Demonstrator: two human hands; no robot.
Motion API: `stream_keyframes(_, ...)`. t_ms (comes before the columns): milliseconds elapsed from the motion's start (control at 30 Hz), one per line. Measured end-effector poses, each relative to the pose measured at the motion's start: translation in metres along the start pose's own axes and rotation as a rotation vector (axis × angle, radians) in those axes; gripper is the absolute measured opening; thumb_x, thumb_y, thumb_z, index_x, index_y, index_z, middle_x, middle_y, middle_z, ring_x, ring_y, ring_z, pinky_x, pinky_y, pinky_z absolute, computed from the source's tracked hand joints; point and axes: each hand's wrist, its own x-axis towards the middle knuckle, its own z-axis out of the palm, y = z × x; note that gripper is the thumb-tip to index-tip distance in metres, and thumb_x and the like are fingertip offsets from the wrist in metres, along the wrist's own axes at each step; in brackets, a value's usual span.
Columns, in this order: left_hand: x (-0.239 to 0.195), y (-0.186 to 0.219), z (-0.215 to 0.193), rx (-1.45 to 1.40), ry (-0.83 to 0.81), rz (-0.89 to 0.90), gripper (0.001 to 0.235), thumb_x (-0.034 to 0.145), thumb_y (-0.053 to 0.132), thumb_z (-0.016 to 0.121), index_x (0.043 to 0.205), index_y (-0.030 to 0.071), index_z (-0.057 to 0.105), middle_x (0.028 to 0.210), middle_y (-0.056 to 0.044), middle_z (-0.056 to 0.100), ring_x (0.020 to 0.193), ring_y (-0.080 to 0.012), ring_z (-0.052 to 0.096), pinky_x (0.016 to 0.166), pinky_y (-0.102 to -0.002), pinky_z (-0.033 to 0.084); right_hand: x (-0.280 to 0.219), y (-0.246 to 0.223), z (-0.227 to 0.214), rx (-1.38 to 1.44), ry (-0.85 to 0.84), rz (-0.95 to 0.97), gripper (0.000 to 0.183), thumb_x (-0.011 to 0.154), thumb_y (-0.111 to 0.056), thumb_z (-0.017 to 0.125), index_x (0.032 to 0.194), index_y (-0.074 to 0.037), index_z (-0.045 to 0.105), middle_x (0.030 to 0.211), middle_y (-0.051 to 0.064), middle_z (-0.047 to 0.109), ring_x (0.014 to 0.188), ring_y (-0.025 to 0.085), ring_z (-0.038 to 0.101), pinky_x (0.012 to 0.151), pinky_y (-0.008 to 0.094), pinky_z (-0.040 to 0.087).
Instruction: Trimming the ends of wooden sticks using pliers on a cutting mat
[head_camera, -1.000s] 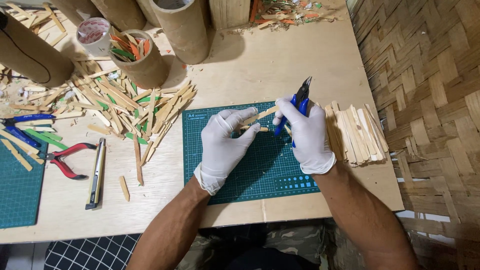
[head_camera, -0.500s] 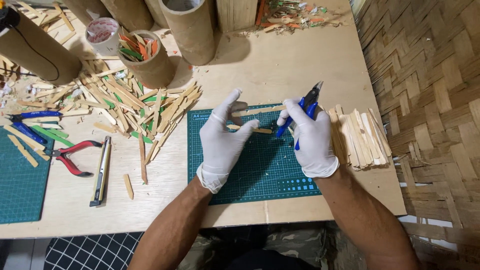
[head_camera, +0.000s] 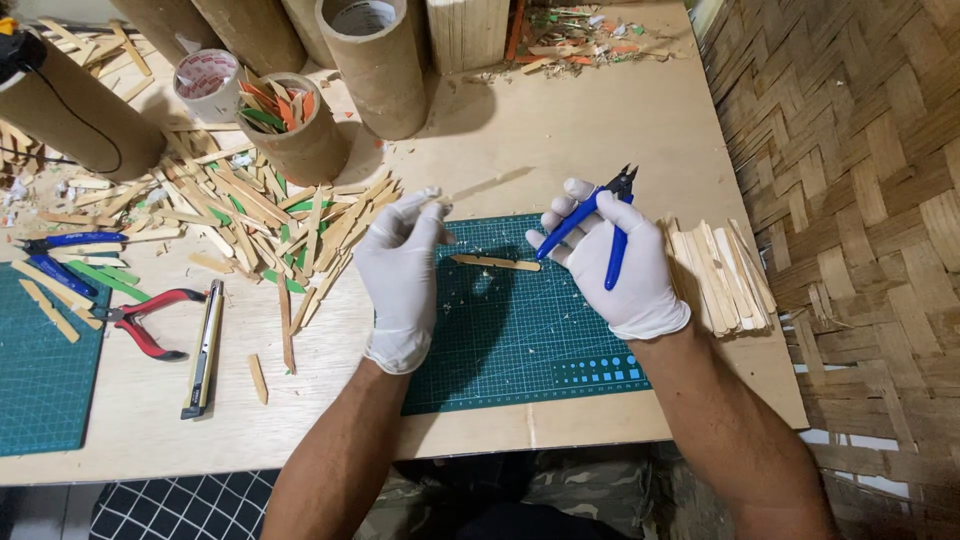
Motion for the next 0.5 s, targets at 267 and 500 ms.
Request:
stream_keyframes(267,0.004,-0.001,-0.002,-0.048,0.052,-0.076,0.019,0.083,0.006,0.077,0.102,0.004,0.076,0.086,-0.007,0.074,0.058,-0.0096,0.062,0.062,-0.022,0.043,-0.002,-0.011,-0.001,0.148,-0.106,0.084,0.052,0.095,-0.043,0.059,0.128,-0.004,0.065,0.113,0.017,0.073,0.106,0.033,0.072,0.100,0.061,0.053)
stream_keyframes(500,0.005,-0.009,-0.003,-0.038,0.036,-0.072,0.019,0.084,0.006,0.075,0.102,0.002,0.076,0.084,-0.009,0.074,0.058,-0.0110,0.062,0.060,-0.023,0.045,-0.013,-0.015,0.017,-0.659,-0.080,0.143,0.065,0.085,-0.004,0.063,0.148,-0.001,0.049,0.133,0.017,0.066,0.114,0.030,0.068,0.098,0.046,0.056)
